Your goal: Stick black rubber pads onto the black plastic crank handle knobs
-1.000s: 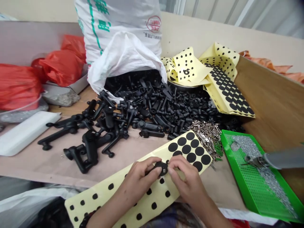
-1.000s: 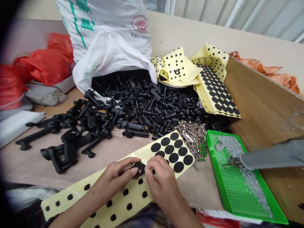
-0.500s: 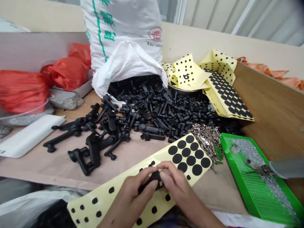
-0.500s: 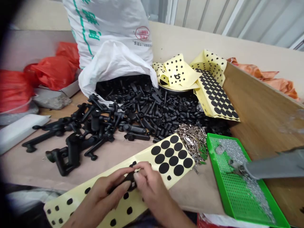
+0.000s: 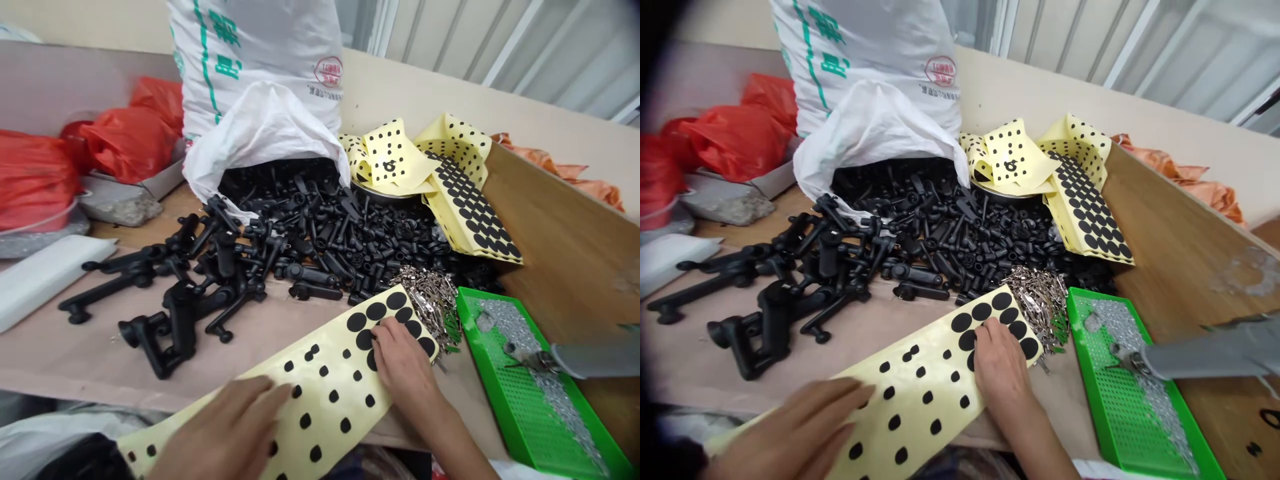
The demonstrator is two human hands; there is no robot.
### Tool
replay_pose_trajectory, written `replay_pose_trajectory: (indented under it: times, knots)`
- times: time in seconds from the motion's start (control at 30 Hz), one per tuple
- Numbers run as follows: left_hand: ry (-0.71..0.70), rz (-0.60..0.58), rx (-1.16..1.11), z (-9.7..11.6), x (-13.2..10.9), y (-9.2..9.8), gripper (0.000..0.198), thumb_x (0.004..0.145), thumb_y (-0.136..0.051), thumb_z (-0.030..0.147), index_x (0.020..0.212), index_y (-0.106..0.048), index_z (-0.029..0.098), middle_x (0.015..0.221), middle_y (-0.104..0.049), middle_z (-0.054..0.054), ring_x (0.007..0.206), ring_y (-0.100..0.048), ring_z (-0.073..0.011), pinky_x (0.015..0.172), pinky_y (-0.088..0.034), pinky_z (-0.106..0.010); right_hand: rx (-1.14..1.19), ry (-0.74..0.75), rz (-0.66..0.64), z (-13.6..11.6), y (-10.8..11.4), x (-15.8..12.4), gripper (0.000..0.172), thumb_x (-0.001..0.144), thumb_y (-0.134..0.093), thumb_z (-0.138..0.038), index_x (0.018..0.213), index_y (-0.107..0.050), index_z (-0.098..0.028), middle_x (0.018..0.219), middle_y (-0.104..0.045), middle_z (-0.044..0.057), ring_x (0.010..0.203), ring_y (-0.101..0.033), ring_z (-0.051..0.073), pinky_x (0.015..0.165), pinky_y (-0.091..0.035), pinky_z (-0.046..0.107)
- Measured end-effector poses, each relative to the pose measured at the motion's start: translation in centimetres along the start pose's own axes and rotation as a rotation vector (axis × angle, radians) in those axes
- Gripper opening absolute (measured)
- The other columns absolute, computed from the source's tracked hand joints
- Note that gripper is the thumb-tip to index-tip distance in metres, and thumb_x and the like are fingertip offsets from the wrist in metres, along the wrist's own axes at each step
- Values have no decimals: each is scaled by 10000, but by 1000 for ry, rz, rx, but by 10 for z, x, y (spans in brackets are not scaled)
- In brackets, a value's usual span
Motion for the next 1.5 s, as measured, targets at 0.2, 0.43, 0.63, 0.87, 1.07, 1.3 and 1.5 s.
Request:
replay_pose_trajectory:
  times: [0.2, 0.43, 0.63, 0.87, 1.07, 1.3, 1.5]
  knots:
    - [-212, -170, 176, 50, 81, -50, 416, 731, -424, 4, 1072, -567, 195, 980, -606, -91, 856, -561, -252, 680, -501, -374, -21, 21, 30, -7, -5, -6, 176, 854, -392, -96, 844, -552, -170, 833, -573, 94, 737, -548, 228, 650, -457, 353]
    - [-255, -134, 249, 49, 90, -65, 347, 800, -432, 54, 1100, -536, 194, 949, -571, -74, 826, -526, -244, 629, -446, -362, 219, -23, 3, -5, 4, -9, 162, 873, -385, -104, 934, -522, -165, 913, -538, 97, 821, -553, 209, 706, -485, 324]
    - [-248, -143, 281, 49, 88, -66, 394, 771, -456, 56, 1131, -521, 204, 1018, -560, -86, 831, -515, -237, 640, -426, -352, 16, -16, 38, -9, -7, -3, 177, 853, -389, -88, 785, -531, -168, 783, -535, 90, 719, -553, 229, 626, -459, 333]
    - [-252, -116, 280, 50, 86, -66, 328, 788, -438, 70, 1082, -524, 187, 988, -552, -76, 823, -499, -239, 607, -410, -352, 119, -26, -8, -11, 1, -5, 181, 859, -381, -95, 758, -495, -192, 769, -523, 62, 694, -542, 200, 612, -437, 299]
    - [-265, -116, 263, 52, 85, -65, 319, 785, -433, 62, 1074, -512, 173, 943, -542, -62, 817, -497, -237, 591, -414, -350, 207, -53, -6, -8, 2, -4, 124, 861, -390, -113, 858, -482, -197, 860, -513, 60, 734, -542, 186, 624, -437, 286]
    - [-252, -125, 261, 52, 85, -65, 309, 787, -426, 65, 1063, -518, 170, 977, -547, -76, 833, -501, -248, 609, -438, -373, 218, -50, -43, -10, 2, -3, 168, 871, -361, -114, 752, -447, -197, 769, -485, 41, 696, -507, 182, 618, -410, 293]
    - [-259, -116, 193, 52, 81, -61, 325, 774, -429, 45, 1056, -541, 161, 1034, -560, -105, 869, -511, -269, 645, -470, -390, 442, -74, -73, -11, 5, -6, 148, 857, -396, -110, 748, -423, -206, 773, -492, 18, 695, -511, 155, 627, -398, 258]
Point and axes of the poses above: each hand's wrist, its own x-axis towards the middle knuckle, its own y-axis out of the back of the hand, z = x × y, the point moved 3 cm from there along x, towards the middle knuckle
